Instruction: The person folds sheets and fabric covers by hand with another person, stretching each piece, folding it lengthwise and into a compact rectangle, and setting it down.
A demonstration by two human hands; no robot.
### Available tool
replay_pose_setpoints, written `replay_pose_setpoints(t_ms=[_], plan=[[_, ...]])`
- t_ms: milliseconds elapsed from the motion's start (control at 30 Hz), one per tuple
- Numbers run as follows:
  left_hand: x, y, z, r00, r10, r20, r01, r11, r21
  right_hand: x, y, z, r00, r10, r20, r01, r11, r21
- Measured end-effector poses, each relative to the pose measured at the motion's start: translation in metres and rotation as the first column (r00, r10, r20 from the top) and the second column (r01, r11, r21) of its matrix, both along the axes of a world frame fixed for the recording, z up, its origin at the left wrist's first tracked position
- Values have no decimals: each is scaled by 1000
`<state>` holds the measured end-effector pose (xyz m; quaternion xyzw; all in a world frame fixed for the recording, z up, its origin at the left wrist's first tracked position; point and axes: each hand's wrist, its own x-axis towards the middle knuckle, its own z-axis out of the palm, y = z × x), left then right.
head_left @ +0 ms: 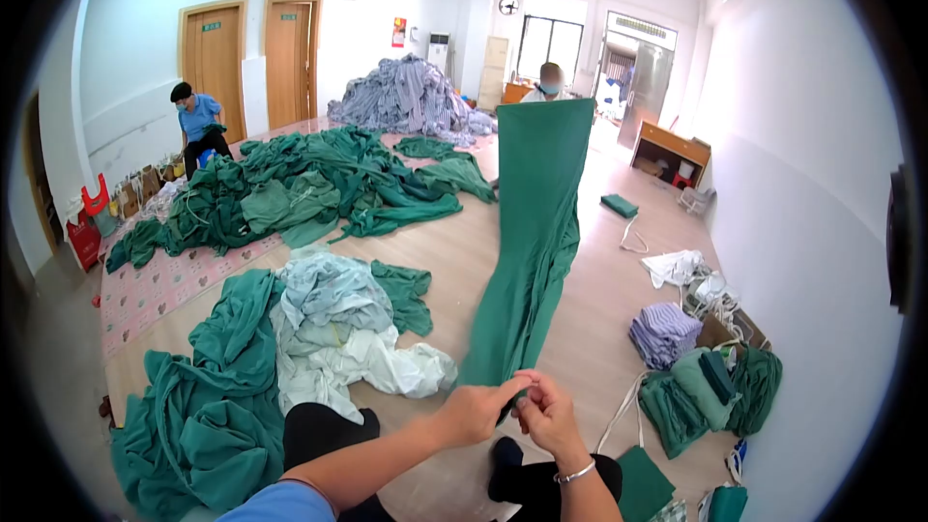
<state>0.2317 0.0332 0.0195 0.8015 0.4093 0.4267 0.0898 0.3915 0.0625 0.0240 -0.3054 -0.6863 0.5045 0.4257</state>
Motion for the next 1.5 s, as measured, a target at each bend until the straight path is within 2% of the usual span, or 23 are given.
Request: replay_pose_setpoints(t_ms=[67,133,367,433,467,567,667,767,833,933,1000,1033,1067,1100,1133,1167,1233,1267,1300,1333,1367,1433,1500], plan=[[3,2,2,1000,-22,8,21,999,27,0,6,-5,1000,-4,21,3,998,60],[8,-2,4,999,6,48,-4,999,-45,-3,7,-8,988,138,-73,-141,989,-38],[-3,-12,26,999,-39,30,38,999,32,-10,-2,26,970,244,19,-244,969,-29],[-10,-21,30,983,-1,182,-30,986,166,-18,-11,39,991,130,28,-130,991,24],[-11,-26,30,940,15,342,-106,963,250,-27,-17,54,990,110,-88,-115,992,-57],[-11,-24,1,822,161,546,-234,970,66,-40,-17,76,989,104,-105,-112,991,-72],[-26,-3,-53,767,423,483,-434,896,-94,-52,-17,106,975,62,-212,-91,987,-131],[-65,14,-121,579,720,383,-673,687,-274,-54,-13,137,897,122,-424,-159,986,-53],[-96,21,-174,430,887,167,-790,460,-406,-46,-20,164,859,134,-495,-162,987,-15],[-137,4,-214,232,973,17,-753,190,-630,-23,-31,202,848,141,-511,-68,985,159],[-162,14,-199,113,993,19,-692,92,-716,-7,-27,207,883,118,-454,-4,970,245],[-196,20,-226,23,974,224,-691,177,-701,15,-23,235,798,-53,-601,101,994,47],[-198,26,-260,67,966,249,-656,231,-718,32,-12,225,857,29,-514,87,976,199],[-180,18,-275,-202,926,317,-508,178,-843,66,2,244,882,127,-454,-4,965,261],[-214,29,-234,109,957,269,-768,252,-589,90,18,256,895,40,-443,128,931,341],[-178,-10,-253,120,978,171,-593,209,-777,112,19,262,929,45,-366,58,962,266],[-146,-45,-218,448,879,-163,-741,262,-619,113,18,282,945,1,-328,98,953,287],[-134,-56,-217,475,860,-185,-706,247,-663,118,38,306,907,-52,-419,145,970,195],[-124,-66,-223,747,529,-402,-651,460,-605,136,50,307,838,-134,-530,213,973,91],[-116,-65,-219,812,294,-505,-582,473,-661,106,24,295,848,-219,-482,341,922,182],[-108,-75,-221,816,293,-499,-577,471,-668,66,3,290,856,-304,-419,438,856,274],[-93,-78,-204,828,-191,-527,-391,478,-787,66,6,290,940,267,-212,-216,948,235],[-78,-73,-157,877,-120,-465,-333,544,-770,24,-11,285,973,-133,-187,169,967,192]])
